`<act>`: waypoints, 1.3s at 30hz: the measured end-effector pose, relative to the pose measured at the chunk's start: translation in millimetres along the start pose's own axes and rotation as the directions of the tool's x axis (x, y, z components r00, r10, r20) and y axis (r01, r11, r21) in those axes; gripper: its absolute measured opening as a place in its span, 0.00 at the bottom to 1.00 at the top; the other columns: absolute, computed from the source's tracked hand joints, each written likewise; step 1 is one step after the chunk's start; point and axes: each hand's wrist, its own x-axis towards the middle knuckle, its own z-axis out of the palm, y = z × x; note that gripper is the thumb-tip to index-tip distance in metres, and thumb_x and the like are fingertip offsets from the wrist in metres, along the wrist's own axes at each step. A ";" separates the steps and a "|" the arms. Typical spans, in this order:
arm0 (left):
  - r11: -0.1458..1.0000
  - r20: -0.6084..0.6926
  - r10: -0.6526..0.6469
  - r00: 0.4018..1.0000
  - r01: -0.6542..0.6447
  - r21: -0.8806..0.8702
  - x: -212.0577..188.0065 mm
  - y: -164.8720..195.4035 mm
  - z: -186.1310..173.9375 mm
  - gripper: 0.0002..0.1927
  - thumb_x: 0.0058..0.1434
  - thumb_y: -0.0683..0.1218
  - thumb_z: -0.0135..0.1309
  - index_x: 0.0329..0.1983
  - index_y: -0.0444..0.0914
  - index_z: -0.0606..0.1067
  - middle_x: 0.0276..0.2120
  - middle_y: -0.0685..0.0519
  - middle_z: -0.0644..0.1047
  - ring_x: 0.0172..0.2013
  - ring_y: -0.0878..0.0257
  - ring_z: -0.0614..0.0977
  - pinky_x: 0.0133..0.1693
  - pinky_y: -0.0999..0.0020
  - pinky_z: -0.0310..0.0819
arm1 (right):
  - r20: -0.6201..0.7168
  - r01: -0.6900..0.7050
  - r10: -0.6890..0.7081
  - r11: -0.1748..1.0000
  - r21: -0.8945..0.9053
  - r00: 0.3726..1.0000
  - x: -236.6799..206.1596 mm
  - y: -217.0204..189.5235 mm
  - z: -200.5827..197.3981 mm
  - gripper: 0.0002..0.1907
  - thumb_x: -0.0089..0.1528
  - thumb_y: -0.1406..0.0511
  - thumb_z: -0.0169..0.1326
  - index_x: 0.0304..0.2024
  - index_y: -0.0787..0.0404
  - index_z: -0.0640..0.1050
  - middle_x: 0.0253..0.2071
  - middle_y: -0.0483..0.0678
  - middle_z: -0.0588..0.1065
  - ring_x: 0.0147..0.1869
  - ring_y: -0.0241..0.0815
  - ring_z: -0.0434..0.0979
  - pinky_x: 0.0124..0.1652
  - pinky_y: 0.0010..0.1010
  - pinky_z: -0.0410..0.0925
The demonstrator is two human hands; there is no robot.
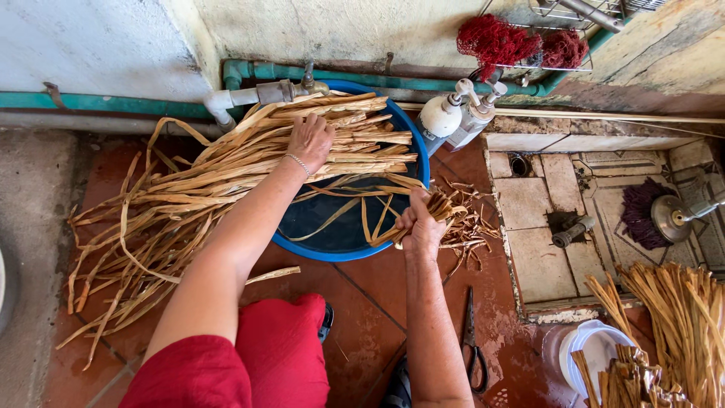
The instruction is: The person repeatedly picks long dried plant stems from a blue basin, strips off outer layers by hand, and places the cleaned stems into a red basket. Waste pieces fall onto the tiled floor during the process.
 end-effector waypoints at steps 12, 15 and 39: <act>0.604 -0.251 -0.053 0.967 -0.169 -0.779 -80.4 84.2 -28.9 0.05 0.64 0.42 0.56 0.34 0.36 0.74 0.28 0.46 0.77 0.31 0.51 0.79 0.35 0.57 0.73 | 0.035 -0.280 0.279 0.940 0.192 0.960 24.6 -11.0 -25.3 0.23 0.71 0.59 0.44 0.58 0.73 0.71 0.54 0.63 0.78 0.36 0.43 0.77 0.30 0.32 0.69; 0.529 -0.267 0.027 0.963 -0.241 -0.814 -108.8 100.7 -38.0 0.06 0.64 0.40 0.58 0.33 0.36 0.73 0.28 0.48 0.77 0.31 0.52 0.79 0.35 0.58 0.73 | 0.019 -0.333 0.334 0.930 0.152 0.942 28.1 -5.6 -32.0 0.18 0.71 0.62 0.46 0.57 0.68 0.68 0.54 0.64 0.77 0.35 0.45 0.78 0.29 0.33 0.68; 0.335 -0.218 0.014 0.976 -0.210 -0.918 -57.7 147.0 -35.9 0.11 0.68 0.47 0.60 0.49 0.37 0.77 0.37 0.51 0.78 0.36 0.64 0.82 0.38 0.68 0.78 | 0.152 -0.038 0.027 0.997 0.067 0.988 -41.7 -61.2 1.5 0.10 0.58 0.72 0.63 0.36 0.57 0.74 0.28 0.43 0.73 0.27 0.37 0.71 0.25 0.31 0.66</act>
